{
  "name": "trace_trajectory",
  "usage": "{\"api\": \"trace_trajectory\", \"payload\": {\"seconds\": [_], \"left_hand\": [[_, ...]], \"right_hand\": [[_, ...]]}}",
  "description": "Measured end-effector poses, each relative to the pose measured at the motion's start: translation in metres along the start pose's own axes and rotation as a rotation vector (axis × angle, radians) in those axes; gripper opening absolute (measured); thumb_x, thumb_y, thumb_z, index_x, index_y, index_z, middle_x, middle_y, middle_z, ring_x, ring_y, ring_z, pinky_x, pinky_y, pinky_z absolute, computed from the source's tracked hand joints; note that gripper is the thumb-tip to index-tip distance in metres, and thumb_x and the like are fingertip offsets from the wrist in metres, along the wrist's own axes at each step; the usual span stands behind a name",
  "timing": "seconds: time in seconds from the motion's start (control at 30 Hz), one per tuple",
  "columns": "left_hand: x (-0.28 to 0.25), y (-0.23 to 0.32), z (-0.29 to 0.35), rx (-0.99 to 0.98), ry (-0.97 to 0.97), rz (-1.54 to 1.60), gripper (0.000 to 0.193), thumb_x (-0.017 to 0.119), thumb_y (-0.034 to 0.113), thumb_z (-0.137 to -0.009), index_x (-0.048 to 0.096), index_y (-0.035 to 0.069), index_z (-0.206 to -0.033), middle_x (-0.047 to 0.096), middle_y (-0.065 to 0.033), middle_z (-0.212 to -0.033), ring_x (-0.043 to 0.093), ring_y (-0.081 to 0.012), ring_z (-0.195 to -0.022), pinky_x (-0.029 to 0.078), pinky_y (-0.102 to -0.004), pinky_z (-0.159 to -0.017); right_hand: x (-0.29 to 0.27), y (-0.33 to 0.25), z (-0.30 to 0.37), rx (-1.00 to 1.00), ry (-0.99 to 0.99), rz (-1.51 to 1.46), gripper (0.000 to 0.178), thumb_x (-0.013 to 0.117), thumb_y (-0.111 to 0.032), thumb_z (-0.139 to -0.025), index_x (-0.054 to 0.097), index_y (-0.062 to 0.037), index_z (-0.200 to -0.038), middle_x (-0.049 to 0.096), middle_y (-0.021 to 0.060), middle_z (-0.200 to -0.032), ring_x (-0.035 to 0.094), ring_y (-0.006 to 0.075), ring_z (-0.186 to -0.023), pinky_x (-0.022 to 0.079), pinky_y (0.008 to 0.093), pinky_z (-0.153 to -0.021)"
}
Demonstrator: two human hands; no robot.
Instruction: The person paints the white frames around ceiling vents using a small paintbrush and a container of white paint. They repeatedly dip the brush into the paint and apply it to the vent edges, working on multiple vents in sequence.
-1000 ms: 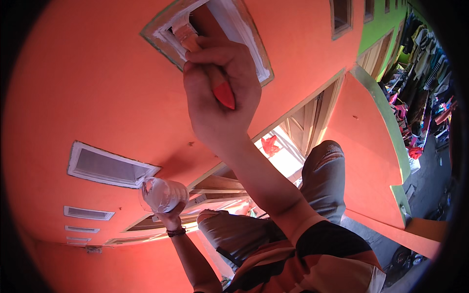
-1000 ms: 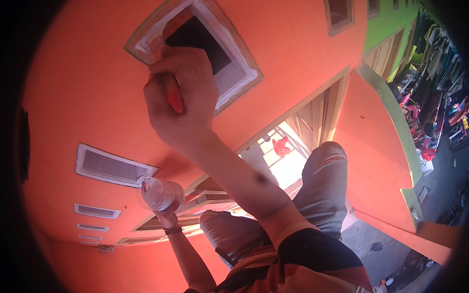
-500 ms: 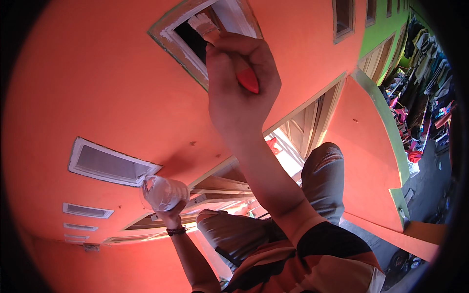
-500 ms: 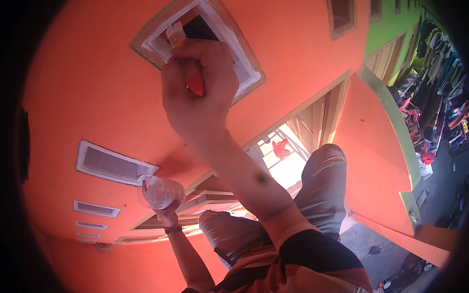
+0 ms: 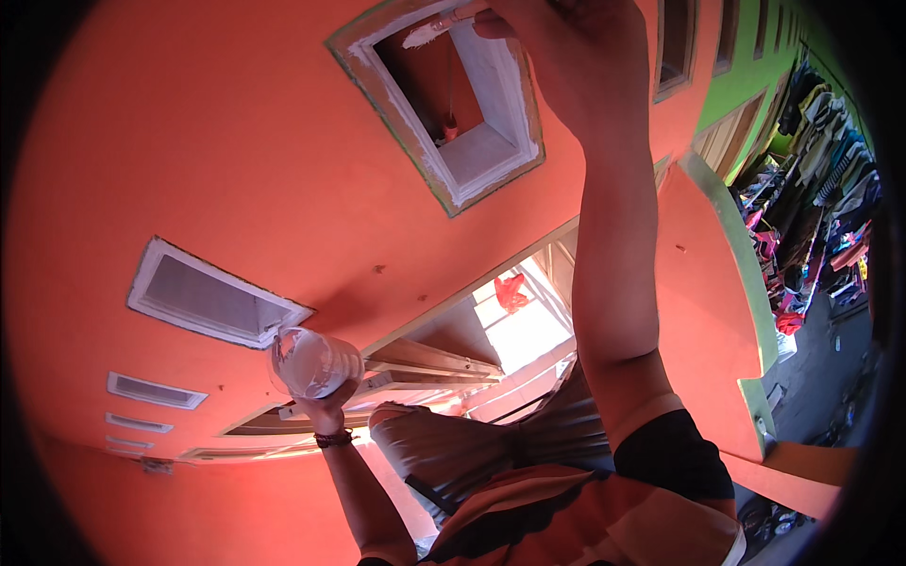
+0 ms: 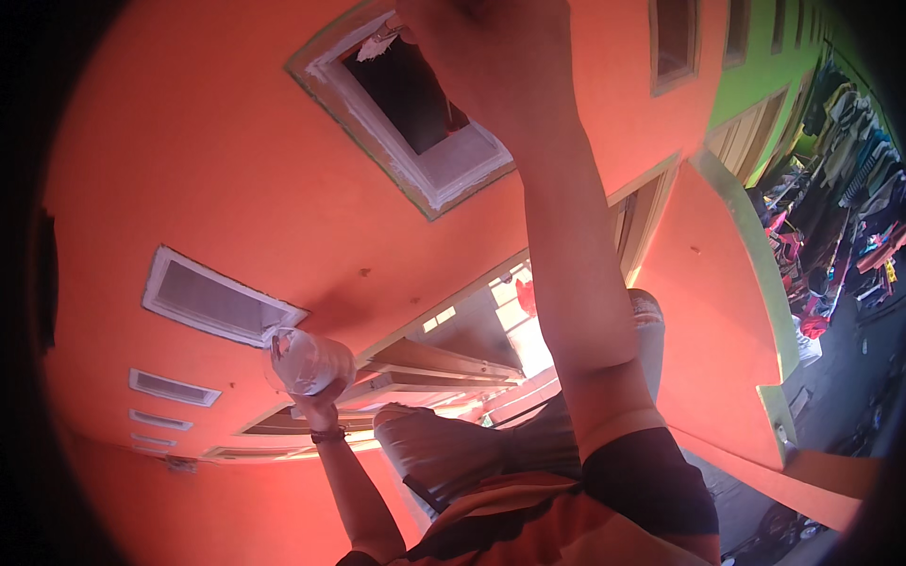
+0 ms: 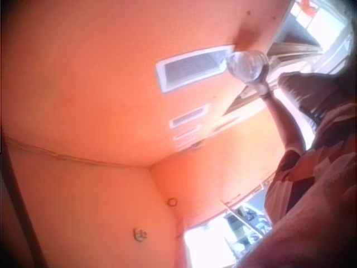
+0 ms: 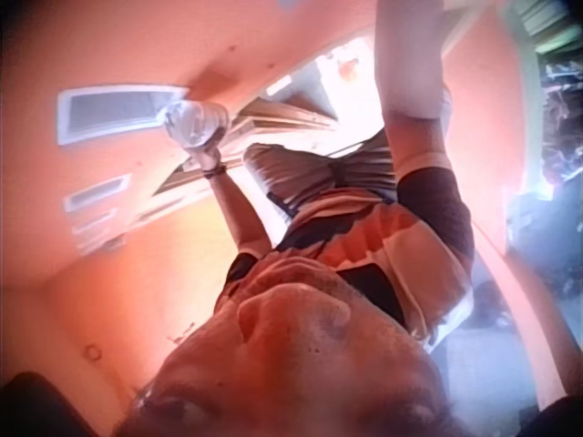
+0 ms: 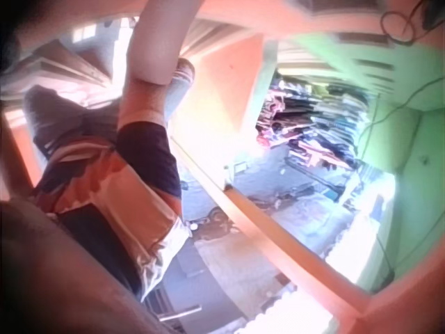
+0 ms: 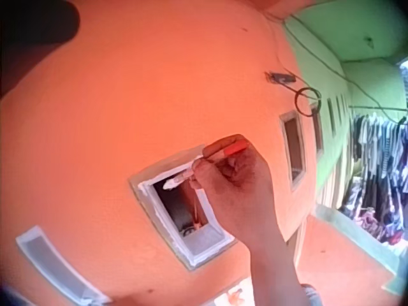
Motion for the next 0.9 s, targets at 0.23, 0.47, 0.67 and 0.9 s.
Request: {"api": "trace_trajectory", "payload": {"seconds": [0.23,0.47,0.67,0.9], "left_hand": [[-0.008,-0.015,-0.002,0.044,-0.008,0.004,0.121,0.083,0.009,-0.046,0.02,0.008,-0.15,0.046,-0.0105,-0.134,0.05,-0.0256,-0.119,0.041,-0.0414,-0.105],[-0.013,-0.021,-0.001,0.049,-0.002,-0.027,0.122,0.083,0.01,-0.046,0.02,0.008,-0.15,0.045,-0.011,-0.135,0.05,-0.0266,-0.119,0.042,-0.042,-0.105],[-0.01,-0.017,-0.002,0.035,-0.006,-0.032,0.124,0.085,0.011,-0.045,0.02,0.008,-0.15,0.046,-0.0107,-0.134,0.05,-0.0259,-0.119,0.043,-0.0419,-0.104],[-0.012,-0.02,-0.001,0.014,-0.008,-0.025,0.121,0.084,0.009,-0.047,0.02,0.008,-0.15,0.047,-0.0101,-0.132,0.051,-0.0257,-0.117,0.043,-0.0418,-0.103]], "right_hand": [[0.011,-0.01,-0.008,-0.172,-0.034,-0.054,0.007,0.059,0.002,-0.09,0.052,0.0009,-0.093,0.062,0.0074,-0.08,0.064,0.0131,-0.072,0.053,0.0244,-0.066],[-0.024,0.016,-0.003,0.095,0.032,-0.158,0.005,0.06,-0.002,-0.092,0.062,0.0018,-0.094,0.067,0.0103,-0.082,0.069,0.0175,-0.072,0.06,0.0303,-0.069],[-0.025,0.044,0.002,0.036,0.21,-0.37,0.007,0.059,-0.001,-0.092,0.061,0.0046,-0.095,0.067,0.0132,-0.089,0.07,0.0217,-0.082,0.061,0.0341,-0.077],[-0.014,0.034,0.033,0.132,0.316,-0.361,0.009,0.057,-0.001,-0.09,0.06,0.0076,-0.088,0.065,0.014,-0.083,0.069,0.0243,-0.078,0.06,0.0356,-0.08]]}}
Point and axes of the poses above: each hand's wrist, its own z-axis away from the middle knuckle, its own x-axis out of the palm, y = z × x, the point moved 5 cm from there along -z, towards the middle knuckle
